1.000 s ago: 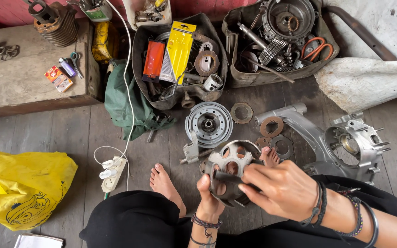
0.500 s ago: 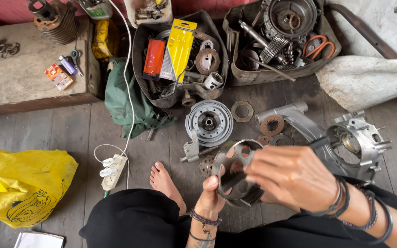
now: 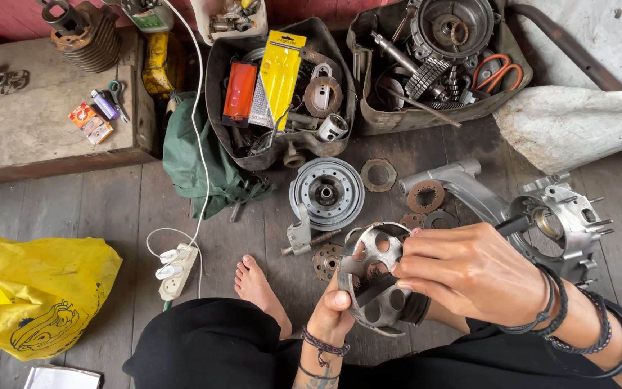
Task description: Inspecting and assembling various motorcycle engine components including a clutch basket and a piston
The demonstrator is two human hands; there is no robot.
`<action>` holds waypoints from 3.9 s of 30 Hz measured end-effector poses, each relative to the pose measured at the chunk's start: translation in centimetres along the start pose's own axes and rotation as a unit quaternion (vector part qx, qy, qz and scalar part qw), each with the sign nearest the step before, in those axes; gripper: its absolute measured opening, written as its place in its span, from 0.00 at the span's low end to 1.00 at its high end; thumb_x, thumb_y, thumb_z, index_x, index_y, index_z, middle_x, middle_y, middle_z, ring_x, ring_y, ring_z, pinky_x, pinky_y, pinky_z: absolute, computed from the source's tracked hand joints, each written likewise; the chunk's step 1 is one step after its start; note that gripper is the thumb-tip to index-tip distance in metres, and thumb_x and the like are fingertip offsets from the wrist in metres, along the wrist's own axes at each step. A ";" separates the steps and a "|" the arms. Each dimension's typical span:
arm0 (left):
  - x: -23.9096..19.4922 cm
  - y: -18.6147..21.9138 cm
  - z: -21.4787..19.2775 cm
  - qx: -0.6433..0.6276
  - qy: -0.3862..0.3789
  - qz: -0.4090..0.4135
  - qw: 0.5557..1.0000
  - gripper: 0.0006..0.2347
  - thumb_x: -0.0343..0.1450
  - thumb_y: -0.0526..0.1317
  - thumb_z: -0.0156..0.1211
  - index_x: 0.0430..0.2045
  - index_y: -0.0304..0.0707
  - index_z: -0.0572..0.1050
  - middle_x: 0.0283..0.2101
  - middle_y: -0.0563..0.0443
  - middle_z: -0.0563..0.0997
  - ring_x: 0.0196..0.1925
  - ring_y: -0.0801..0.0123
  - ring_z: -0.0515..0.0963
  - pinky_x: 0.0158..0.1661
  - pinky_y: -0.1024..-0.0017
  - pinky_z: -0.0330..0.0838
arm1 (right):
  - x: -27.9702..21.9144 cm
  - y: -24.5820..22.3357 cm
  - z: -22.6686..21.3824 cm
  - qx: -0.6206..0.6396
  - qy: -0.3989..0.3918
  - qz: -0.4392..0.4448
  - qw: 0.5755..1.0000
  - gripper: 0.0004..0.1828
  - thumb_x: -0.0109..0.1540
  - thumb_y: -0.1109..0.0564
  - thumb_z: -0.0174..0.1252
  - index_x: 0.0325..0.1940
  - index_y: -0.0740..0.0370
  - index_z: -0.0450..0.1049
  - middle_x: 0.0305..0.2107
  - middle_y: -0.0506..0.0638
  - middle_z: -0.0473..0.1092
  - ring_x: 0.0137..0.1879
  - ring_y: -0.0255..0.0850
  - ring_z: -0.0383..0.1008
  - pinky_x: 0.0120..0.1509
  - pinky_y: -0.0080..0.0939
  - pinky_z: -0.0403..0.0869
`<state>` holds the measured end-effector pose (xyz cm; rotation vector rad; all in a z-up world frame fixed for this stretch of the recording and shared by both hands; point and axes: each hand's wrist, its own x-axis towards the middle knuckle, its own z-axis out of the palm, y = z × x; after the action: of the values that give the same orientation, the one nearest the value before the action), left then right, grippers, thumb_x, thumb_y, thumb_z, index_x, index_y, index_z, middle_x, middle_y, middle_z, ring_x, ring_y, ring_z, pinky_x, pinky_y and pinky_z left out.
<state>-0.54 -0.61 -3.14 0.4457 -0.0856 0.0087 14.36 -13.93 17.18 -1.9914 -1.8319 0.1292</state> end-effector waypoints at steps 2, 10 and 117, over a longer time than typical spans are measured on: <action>-0.7 -1.7 -2.0 -0.022 -0.004 0.013 1.000 0.36 0.68 0.58 0.69 0.71 0.54 0.61 0.63 0.45 0.68 0.61 0.64 0.70 0.65 0.59 0.62 | 0.0 0.0 0.1 -0.001 0.003 -0.013 1.000 0.11 0.69 0.52 0.52 0.39 0.58 0.75 0.34 0.42 0.73 0.38 0.43 0.75 0.54 0.44 0.78; -1.5 -3.4 -4.7 -0.129 -0.023 -0.042 0.991 0.39 0.66 0.54 0.72 0.72 0.55 0.58 0.57 0.40 0.71 0.63 0.60 0.69 0.65 0.57 0.63 | 0.0 -0.5 0.4 0.001 -0.005 -0.016 1.000 0.11 0.69 0.52 0.53 0.35 0.56 0.74 0.33 0.43 0.71 0.33 0.43 0.74 0.32 0.43 0.72; -0.3 -2.0 -1.3 -0.233 0.119 -0.097 0.960 0.45 0.63 0.71 0.51 0.69 0.35 0.61 0.68 0.35 0.68 0.70 0.47 0.67 0.69 0.50 0.59 | -0.3 3.2 0.6 0.492 0.030 0.370 0.787 0.15 0.61 0.51 0.65 0.28 0.64 0.75 0.22 0.50 0.76 0.28 0.36 0.78 0.34 0.36 0.75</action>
<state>-0.72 -1.80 -5.20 -0.0221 0.1914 -0.1485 17.10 -14.21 15.37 -1.6880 -0.5383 1.0051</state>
